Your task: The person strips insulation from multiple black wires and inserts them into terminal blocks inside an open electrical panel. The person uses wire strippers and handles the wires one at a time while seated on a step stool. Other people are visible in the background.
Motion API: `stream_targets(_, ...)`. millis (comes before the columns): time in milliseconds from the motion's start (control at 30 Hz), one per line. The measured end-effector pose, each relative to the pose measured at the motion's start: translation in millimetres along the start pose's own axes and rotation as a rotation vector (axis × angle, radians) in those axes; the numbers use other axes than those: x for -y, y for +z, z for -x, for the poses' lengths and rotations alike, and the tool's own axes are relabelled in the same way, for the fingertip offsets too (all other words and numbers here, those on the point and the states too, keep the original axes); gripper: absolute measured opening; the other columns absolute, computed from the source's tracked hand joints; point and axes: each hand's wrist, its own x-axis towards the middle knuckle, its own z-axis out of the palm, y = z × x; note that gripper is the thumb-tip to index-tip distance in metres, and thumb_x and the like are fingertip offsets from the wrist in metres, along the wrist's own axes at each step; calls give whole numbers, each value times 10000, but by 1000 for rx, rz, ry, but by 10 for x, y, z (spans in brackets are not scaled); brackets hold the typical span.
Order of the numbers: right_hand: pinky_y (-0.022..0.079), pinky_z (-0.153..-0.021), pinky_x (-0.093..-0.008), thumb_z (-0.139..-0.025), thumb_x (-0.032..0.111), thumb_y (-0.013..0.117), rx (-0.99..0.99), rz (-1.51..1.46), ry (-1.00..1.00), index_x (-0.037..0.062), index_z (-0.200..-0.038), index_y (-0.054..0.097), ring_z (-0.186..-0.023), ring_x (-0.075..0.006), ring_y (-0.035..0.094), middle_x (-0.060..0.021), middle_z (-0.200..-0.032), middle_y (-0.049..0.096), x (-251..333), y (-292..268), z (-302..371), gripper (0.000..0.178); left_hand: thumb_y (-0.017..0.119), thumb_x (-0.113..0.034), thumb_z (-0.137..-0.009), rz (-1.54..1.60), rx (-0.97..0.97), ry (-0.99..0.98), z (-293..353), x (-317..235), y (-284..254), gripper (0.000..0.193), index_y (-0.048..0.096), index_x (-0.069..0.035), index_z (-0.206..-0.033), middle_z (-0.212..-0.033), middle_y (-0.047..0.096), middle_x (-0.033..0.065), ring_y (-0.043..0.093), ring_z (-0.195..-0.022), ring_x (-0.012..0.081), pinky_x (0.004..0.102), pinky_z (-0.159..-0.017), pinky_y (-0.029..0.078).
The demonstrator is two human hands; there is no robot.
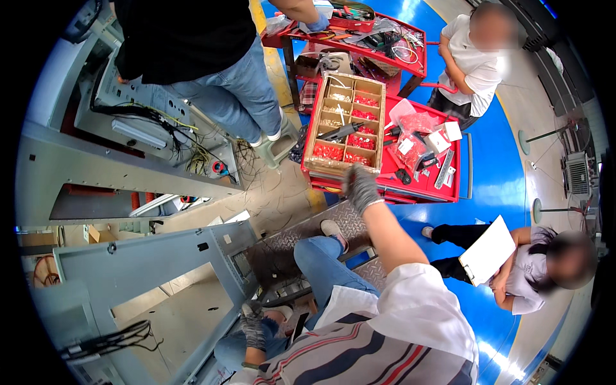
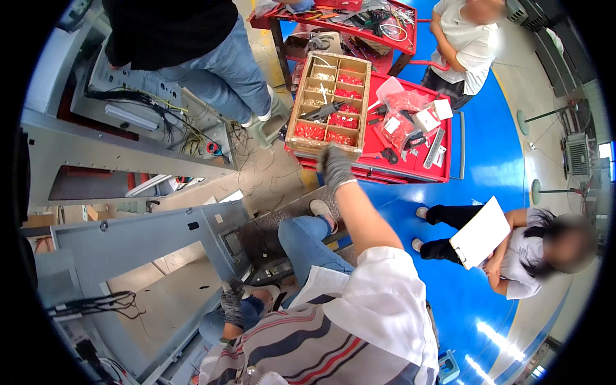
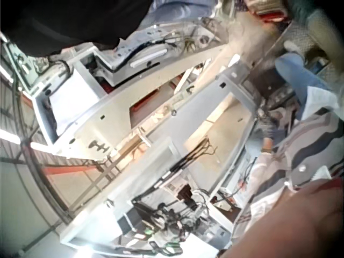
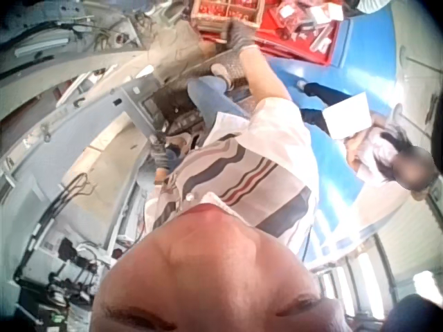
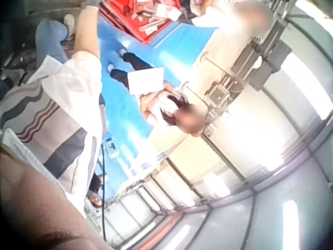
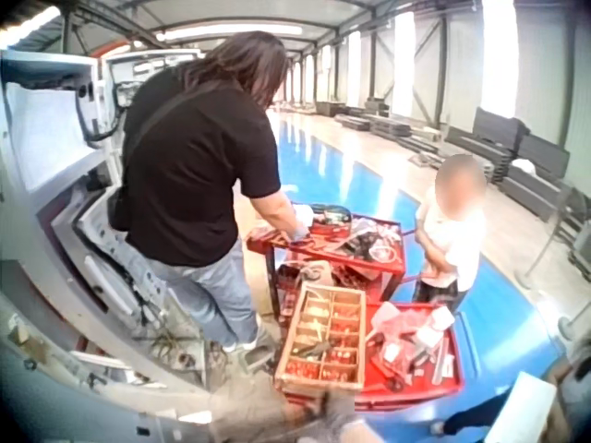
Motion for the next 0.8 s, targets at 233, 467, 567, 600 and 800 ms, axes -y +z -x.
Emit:
stream_targets(233, 237, -323, -260, -914, 546, 457, -336, -32, -11, 194, -702, 422, -376, -121, 355, 38, -519, 391, 1223, -126, -802, 413, 504, -384, -955, -248, 85, -153, -68, 182, 218, 343, 604, -66, -1036, -914, 651, 60, 594, -751, 178, 316, -680, 485)
stream_targets(467, 344, -325, -273, -945, 475, 441, -368, -22, -61, 142, -779, 495, -403, -143, 427, 3, -579, 478, 1484, -261, -1509, 376, 523, -299, -957, -126, 483, 15, -188, 575, -166, 303, 549, -48, -1125, -1000, 635, 98, 613, -850, 217, 346, -733, 504)
stream_targets(567, 484, -416, -288, -949, 401, 479, -281, -58, -28, 115, -823, 535, -510, -160, 531, -13, -638, 533, 1576, -300, -1763, 317, 500, -285, -966, 511, 433, -511, -68, 405, -120, 311, 522, -46, -1164, -1047, 630, 105, 622, -917, 230, 352, -756, 507)
stream_targets(600, 509, -444, -290, -947, 393, 487, -294, -71, -3, 111, -825, 538, -539, -163, 550, -15, -649, 539, 1605, -280, -1863, 311, 482, -282, -973, 237, 219, -500, 18, 350, -45, 307, 520, -48, -1168, -1055, 630, 103, 622, -928, 232, 353, -764, 506)
stream_targets(800, 573, -596, -347, -909, 425, 548, -344, -63, 20, 20, -1097, 519, -717, -190, 563, -69, -847, 536, 1655, -61, -2386, 447, 431, -249, -989, -349, 285, -182, 330, -148, 501, 294, 504, -46, -1189, -1057, 629, 97, 621, -918, 210, 325, -804, 493)
